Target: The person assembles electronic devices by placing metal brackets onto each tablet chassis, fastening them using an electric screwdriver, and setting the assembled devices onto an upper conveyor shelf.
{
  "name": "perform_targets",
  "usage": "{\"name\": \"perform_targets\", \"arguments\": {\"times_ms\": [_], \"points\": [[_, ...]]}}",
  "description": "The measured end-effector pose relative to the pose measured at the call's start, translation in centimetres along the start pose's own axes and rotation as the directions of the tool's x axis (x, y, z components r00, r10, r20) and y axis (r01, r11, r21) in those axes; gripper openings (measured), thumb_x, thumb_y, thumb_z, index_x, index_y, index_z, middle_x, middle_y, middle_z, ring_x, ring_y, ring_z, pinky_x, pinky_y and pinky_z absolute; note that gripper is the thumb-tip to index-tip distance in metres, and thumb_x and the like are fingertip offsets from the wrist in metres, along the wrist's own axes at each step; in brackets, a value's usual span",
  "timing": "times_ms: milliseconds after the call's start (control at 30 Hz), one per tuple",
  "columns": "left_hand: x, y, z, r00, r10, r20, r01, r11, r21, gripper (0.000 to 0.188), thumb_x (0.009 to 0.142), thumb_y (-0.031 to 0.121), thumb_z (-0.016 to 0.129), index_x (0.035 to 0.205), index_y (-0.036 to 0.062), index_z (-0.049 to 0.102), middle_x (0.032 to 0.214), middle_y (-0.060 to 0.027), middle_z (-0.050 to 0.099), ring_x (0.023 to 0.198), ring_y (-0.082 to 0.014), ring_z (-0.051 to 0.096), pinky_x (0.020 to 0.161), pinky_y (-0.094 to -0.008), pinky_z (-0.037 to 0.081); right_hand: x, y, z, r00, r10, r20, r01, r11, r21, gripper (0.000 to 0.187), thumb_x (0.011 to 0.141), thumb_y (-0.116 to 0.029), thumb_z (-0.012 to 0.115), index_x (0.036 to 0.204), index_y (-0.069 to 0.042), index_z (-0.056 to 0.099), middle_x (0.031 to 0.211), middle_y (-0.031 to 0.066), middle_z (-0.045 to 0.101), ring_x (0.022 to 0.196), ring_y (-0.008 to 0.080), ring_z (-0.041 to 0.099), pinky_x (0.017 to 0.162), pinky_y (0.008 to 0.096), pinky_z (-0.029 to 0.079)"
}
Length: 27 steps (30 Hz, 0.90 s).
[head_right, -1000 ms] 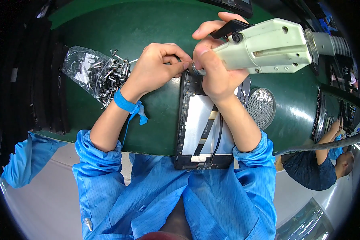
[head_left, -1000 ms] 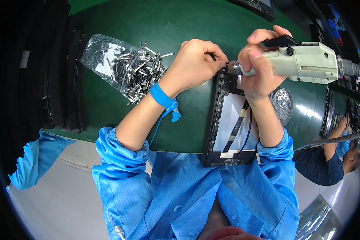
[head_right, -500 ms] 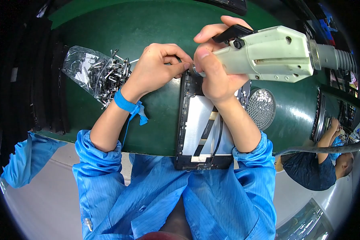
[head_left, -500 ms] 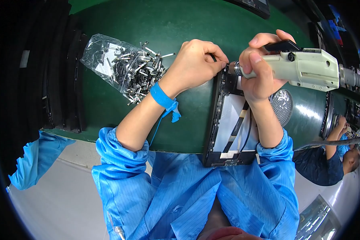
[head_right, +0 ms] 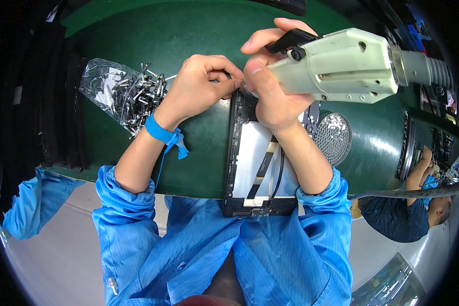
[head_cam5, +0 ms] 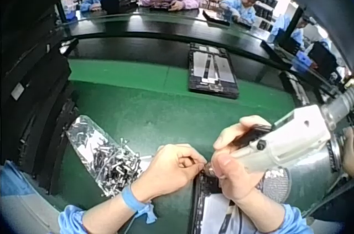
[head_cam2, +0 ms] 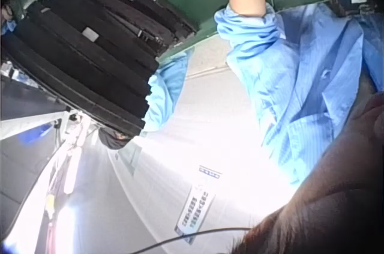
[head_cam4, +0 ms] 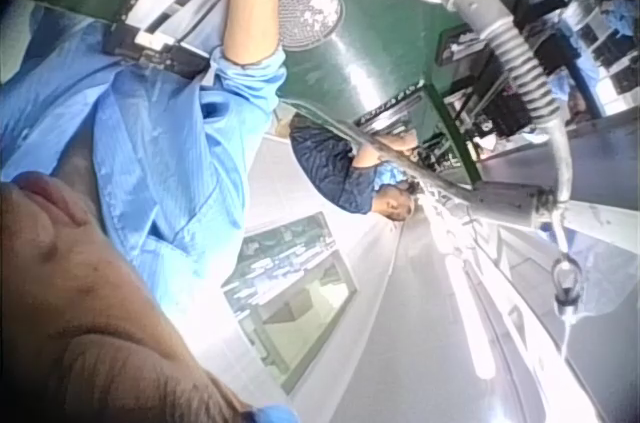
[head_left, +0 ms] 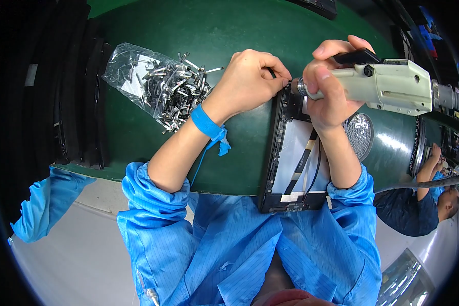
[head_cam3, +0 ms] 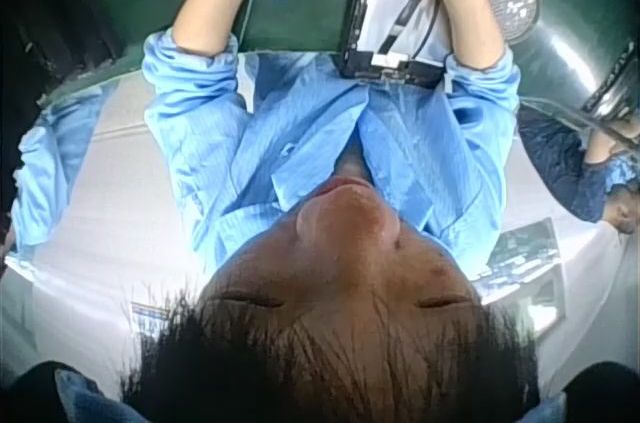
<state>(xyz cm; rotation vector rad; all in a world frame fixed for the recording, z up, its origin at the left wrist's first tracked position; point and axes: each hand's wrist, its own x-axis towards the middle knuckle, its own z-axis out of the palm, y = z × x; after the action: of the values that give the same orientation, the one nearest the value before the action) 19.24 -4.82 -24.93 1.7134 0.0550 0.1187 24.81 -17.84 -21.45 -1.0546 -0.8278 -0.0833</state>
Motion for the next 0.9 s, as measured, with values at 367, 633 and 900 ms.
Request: {"name": "perform_targets", "arguments": {"times_ms": [367, 633, 900], "points": [[0.1, -0.4, 0.3, 1.0, 0.002, 0.004, -0.002, 1.0, -0.021, 0.007, 0.07, 0.002, 0.064, 0.075, 0.0008, 0.069, 0.063, -0.0101, 0.065, 0.054, -0.0131, 0.061, 0.056, -0.0253, 0.048, -0.3, -0.1, 0.2, 0.996, 0.025, 0.082, -0.013, 0.99, -0.141, 0.052, 0.069, 0.01, 0.05, 0.118, 0.0, 0.038, 0.079, 0.0119, 0.051, 0.046, 0.0125, 0.044, 0.042, 0.0244, 0.039], [0.2, -0.8, -0.1, 0.999, -0.014, -0.031, 0.014, 1.0, -0.008, 0.014, 0.07, 0.001, 0.061, 0.081, -0.0003, 0.069, 0.064, -0.0109, 0.065, 0.055, -0.0132, 0.062, 0.056, -0.0261, 0.049, -0.3, 0.3, 1.3, 0.989, 0.043, 0.139, -0.035, 0.998, -0.06, 0.042, 0.071, 0.01, 0.052, 0.112, 0.006, 0.044, 0.083, 0.0095, 0.053, 0.071, 0.0095, 0.052, 0.059, 0.0204, 0.043], [-9.2, 7.1, -0.2, 0.986, -0.157, -0.054, 0.162, 0.83, 0.534, 0.026, 0.082, 0.02, 0.063, 0.091, -0.0039, 0.062, 0.073, -0.0229, 0.061, 0.065, -0.0312, 0.064, 0.059, -0.0348, 0.05, 3.5, -1.6, -2.0, 0.996, -0.054, -0.066, 0.057, 0.997, 0.05, 0.048, 0.071, 0.005, 0.052, 0.118, 0.006, 0.039, 0.092, 0.0191, 0.056, 0.051, 0.0119, 0.05, 0.043, 0.0232, 0.043]]}}
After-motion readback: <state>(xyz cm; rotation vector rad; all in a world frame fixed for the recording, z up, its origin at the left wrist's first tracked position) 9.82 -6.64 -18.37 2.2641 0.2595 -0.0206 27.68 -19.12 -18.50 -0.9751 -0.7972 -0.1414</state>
